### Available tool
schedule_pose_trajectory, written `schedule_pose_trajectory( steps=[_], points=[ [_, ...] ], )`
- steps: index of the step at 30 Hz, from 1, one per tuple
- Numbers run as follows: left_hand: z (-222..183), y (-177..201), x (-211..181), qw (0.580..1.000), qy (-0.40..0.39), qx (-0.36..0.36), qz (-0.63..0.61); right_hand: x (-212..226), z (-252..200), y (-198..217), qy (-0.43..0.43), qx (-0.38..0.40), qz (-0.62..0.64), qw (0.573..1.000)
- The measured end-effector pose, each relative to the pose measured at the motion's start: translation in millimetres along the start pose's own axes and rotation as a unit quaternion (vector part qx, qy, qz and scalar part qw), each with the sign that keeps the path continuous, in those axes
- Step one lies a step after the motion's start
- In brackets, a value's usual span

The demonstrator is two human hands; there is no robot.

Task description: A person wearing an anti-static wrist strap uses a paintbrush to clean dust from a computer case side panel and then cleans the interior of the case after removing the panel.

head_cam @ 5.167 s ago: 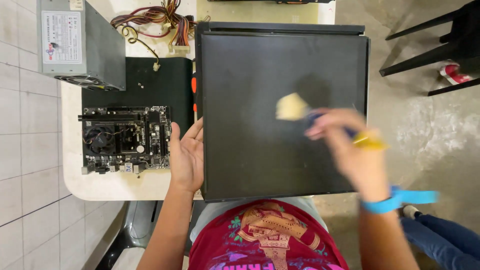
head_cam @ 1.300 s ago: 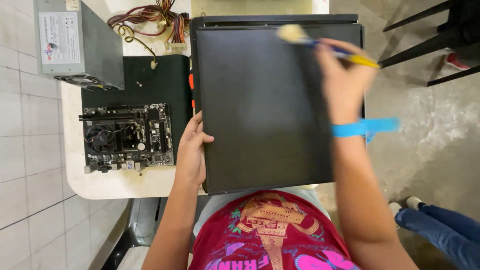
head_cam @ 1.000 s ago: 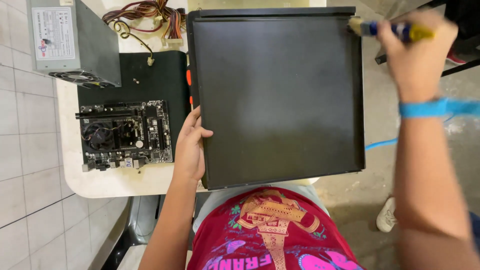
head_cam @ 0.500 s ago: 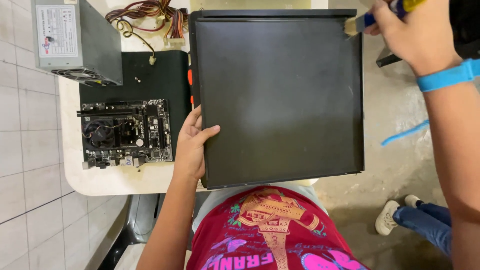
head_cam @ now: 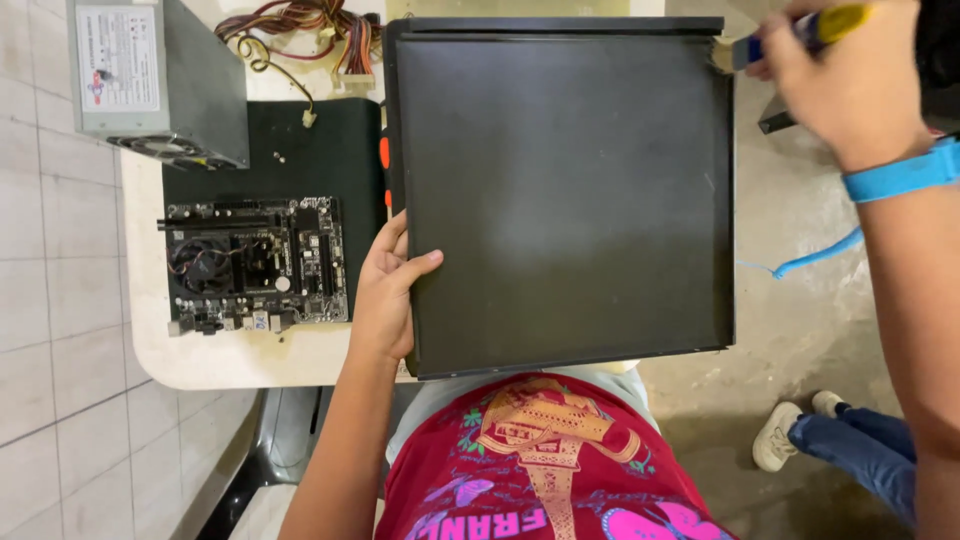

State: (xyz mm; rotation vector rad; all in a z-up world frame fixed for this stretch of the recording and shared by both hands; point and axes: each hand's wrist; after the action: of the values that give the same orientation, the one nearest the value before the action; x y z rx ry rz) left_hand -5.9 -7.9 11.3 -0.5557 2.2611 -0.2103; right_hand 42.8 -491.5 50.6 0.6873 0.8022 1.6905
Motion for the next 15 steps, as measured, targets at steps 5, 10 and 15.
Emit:
schedule_pose_trajectory(
  steps=[5,10,15],
  points=[
    [-1.0,-2.0,-1.8,1.000,0.000,0.003,0.010,30.0,5.5,6.4,0.027,0.040,0.014,0.999],
    [-1.6,-2.1,2.4,1.000,-0.013,-0.002,0.015,68.7,6.3,21.6,0.016,0.149,-0.116,0.982],
    [-9.1,-7.1,-4.5,1.000,0.001,-0.009,0.025,106.1,-7.8,41.6,-0.028,0.261,-0.142,0.954]
  ],
)
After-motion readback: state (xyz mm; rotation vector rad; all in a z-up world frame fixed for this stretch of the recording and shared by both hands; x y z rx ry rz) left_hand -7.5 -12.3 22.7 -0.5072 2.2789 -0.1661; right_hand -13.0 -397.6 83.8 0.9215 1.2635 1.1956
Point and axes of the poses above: each hand's wrist, its own z-axis towards the middle knuckle, its own y-axis out of the back of the hand, x = y × z, and after that the axes turned 14 degrees about -x, right-handed
